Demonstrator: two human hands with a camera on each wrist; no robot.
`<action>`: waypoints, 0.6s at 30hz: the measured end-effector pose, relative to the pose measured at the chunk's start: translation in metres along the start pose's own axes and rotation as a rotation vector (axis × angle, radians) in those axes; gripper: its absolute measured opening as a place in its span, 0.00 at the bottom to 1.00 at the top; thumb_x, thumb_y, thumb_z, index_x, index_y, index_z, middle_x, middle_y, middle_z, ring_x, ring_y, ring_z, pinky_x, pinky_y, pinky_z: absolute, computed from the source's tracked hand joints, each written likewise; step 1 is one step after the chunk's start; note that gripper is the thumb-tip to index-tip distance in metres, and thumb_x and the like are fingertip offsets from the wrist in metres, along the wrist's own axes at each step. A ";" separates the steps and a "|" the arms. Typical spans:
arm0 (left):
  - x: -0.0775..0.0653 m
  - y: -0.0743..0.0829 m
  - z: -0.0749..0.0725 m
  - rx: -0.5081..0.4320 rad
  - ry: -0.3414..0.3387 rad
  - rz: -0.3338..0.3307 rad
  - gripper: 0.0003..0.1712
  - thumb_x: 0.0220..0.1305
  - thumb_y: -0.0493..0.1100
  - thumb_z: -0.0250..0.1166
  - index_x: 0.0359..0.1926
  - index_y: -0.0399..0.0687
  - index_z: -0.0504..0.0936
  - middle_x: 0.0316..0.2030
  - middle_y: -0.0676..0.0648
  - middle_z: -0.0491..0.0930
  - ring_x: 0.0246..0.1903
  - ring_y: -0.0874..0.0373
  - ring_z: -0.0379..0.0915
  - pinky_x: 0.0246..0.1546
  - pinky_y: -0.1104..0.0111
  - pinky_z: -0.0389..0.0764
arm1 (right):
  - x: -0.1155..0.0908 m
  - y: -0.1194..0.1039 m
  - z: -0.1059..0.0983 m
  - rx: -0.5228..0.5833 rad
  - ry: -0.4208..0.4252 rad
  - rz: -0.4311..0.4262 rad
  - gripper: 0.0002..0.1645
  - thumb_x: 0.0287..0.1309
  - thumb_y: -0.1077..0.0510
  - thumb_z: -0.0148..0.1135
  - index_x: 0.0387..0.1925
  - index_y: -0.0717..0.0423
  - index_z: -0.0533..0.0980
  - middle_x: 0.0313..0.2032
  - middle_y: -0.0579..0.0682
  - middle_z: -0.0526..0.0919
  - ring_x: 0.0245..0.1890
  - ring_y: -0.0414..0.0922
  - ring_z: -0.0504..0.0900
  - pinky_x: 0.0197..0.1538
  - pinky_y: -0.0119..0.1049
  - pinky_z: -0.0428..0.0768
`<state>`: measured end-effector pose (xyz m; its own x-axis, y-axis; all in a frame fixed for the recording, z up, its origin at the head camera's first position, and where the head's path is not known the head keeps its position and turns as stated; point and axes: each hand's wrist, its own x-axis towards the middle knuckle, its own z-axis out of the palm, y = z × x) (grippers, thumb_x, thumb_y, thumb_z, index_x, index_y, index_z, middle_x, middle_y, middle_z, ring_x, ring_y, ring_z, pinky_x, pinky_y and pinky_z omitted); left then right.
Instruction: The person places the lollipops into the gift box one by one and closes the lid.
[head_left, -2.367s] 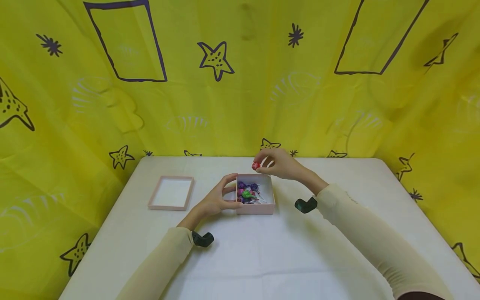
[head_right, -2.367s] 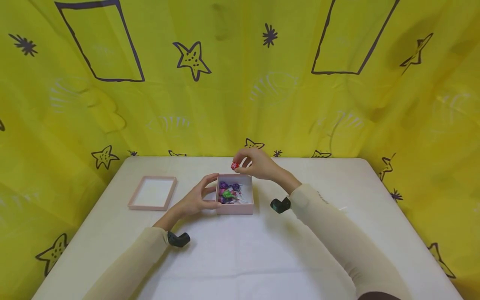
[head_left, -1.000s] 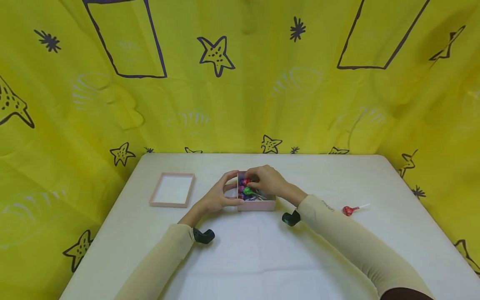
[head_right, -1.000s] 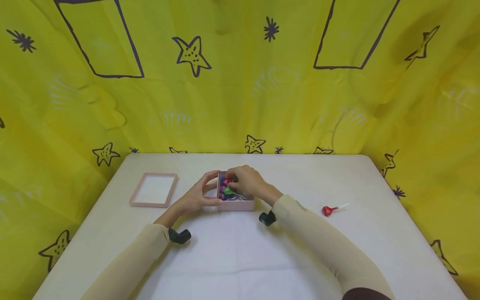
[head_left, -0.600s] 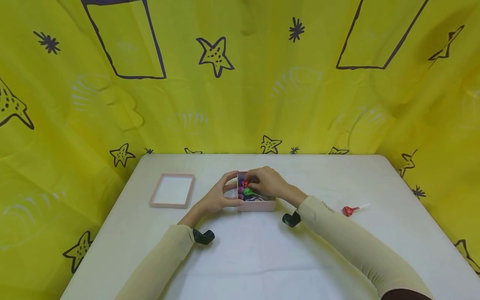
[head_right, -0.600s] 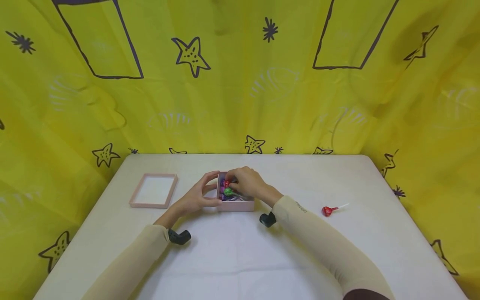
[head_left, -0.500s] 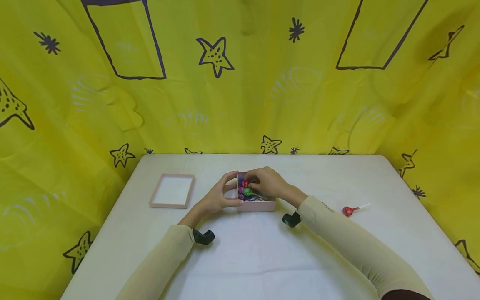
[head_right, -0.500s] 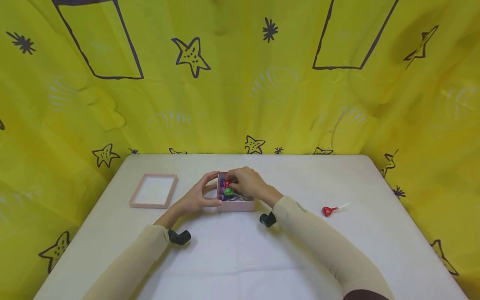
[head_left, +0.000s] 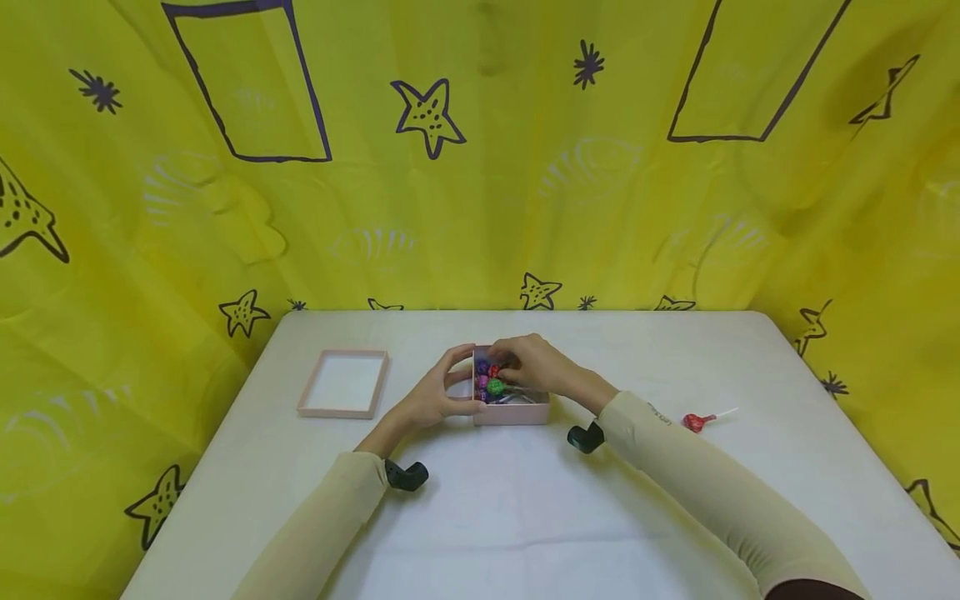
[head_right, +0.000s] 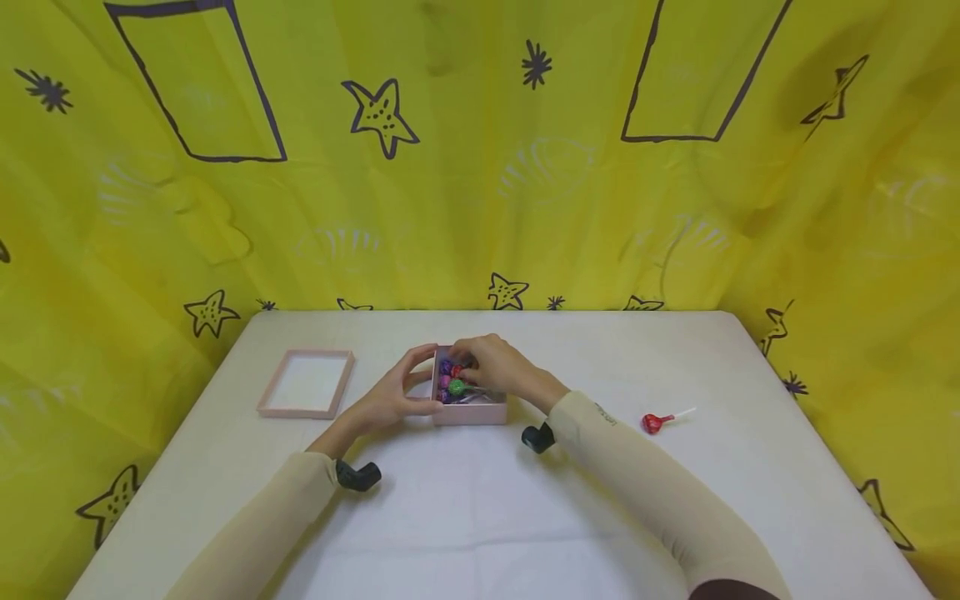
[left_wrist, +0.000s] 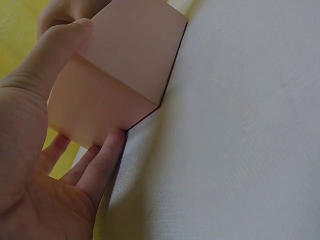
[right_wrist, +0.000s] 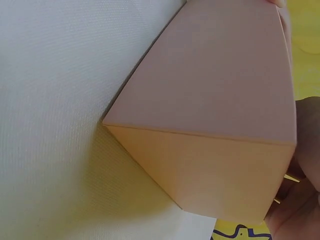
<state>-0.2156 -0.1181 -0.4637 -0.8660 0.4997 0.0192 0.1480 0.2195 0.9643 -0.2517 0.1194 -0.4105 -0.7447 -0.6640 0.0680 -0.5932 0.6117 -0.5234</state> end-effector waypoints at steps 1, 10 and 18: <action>0.000 0.000 0.000 -0.001 0.000 -0.001 0.58 0.60 0.38 0.77 0.81 0.54 0.49 0.80 0.47 0.49 0.75 0.41 0.57 0.65 0.48 0.74 | 0.000 0.000 0.000 0.000 -0.003 0.000 0.20 0.64 0.63 0.70 0.57 0.60 0.81 0.50 0.55 0.87 0.51 0.49 0.85 0.56 0.44 0.84; -0.001 0.003 0.001 0.007 0.001 0.002 0.58 0.60 0.36 0.76 0.81 0.54 0.49 0.80 0.46 0.50 0.74 0.42 0.57 0.66 0.48 0.73 | -0.005 0.000 -0.009 0.020 -0.028 -0.024 0.21 0.65 0.63 0.70 0.59 0.60 0.80 0.51 0.54 0.87 0.48 0.48 0.85 0.54 0.41 0.85; -0.001 0.002 0.001 0.008 0.009 -0.004 0.58 0.59 0.38 0.78 0.80 0.59 0.51 0.79 0.46 0.50 0.74 0.42 0.57 0.68 0.47 0.70 | -0.018 0.000 -0.026 -0.008 -0.015 -0.077 0.23 0.65 0.62 0.70 0.60 0.60 0.80 0.50 0.55 0.87 0.46 0.48 0.85 0.50 0.40 0.85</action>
<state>-0.2143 -0.1174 -0.4624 -0.8707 0.4915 0.0175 0.1483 0.2286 0.9621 -0.2462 0.1429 -0.3893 -0.6917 -0.7159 0.0950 -0.6514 0.5617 -0.5100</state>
